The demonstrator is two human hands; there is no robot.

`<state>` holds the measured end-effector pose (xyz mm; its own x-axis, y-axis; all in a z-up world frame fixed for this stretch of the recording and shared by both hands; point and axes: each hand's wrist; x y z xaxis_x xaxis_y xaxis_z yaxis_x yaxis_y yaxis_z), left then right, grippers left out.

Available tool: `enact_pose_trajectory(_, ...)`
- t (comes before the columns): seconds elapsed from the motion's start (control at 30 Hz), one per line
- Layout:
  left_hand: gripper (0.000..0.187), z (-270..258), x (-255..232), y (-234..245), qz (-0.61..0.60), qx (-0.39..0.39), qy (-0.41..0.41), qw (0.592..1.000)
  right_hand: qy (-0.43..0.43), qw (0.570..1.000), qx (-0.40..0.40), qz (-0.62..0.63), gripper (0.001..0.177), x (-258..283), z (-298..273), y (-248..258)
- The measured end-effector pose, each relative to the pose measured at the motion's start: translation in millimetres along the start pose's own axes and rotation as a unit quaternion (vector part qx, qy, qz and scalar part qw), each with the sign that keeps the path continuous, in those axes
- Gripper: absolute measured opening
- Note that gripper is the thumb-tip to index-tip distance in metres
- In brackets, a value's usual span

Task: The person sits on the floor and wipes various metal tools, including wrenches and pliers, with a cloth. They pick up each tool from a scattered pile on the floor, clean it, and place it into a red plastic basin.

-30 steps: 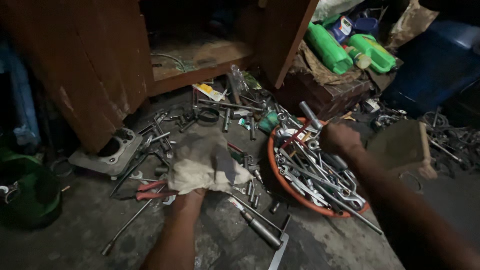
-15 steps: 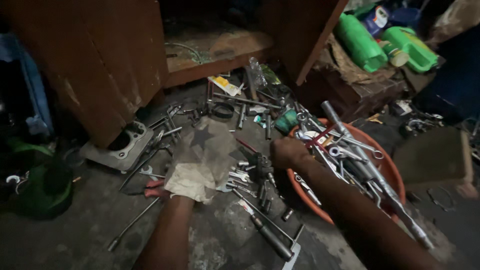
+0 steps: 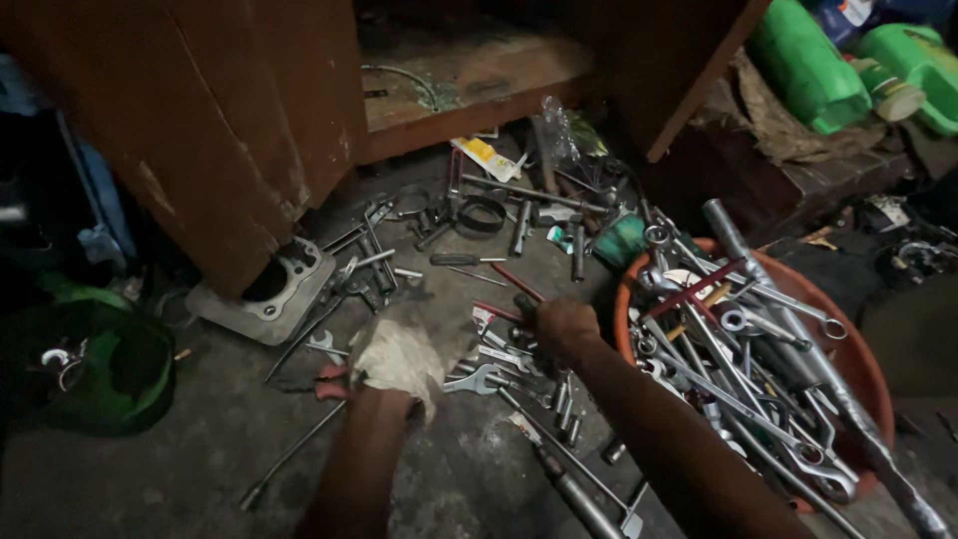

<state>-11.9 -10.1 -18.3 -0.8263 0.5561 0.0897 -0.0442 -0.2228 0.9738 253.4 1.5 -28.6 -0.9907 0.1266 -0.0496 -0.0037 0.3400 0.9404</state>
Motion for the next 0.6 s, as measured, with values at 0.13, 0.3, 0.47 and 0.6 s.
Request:
enact_pose_trajectory(0.13, 0.034, 3, -12, 0, 0.013, -0.025, -0.078, 0.997, -0.035, 0.998, 0.046, 0.001, 0.044, 1, -2, 7)
enact_pose_trajectory(0.3, 0.030, 6, -26, 6, -0.003, 0.127, -0.078, 0.989, -0.050, 0.992, 0.034, 0.114, 0.054, -19, 14, 4)
enact_pose_trajectory(0.47, 0.036, 0, -37, 5, -0.012, 0.156, 0.012, 0.988, 0.054, 0.978, 0.016, 0.198, 0.036, 7, -9, 47)
enact_pose_trajectory(0.6, 0.036, 7, -32, 9, -0.039, 0.137, 0.026, 0.989, 0.134, 0.974, 0.017, 0.183, 0.044, 42, -66, 90)
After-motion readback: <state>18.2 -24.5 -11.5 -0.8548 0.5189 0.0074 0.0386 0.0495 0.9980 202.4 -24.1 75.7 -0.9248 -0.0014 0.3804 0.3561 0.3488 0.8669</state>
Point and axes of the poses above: each hand's wrist, its own z-axis towards the middle knuckle, its own y-axis out of the back of the hand, x = y × z
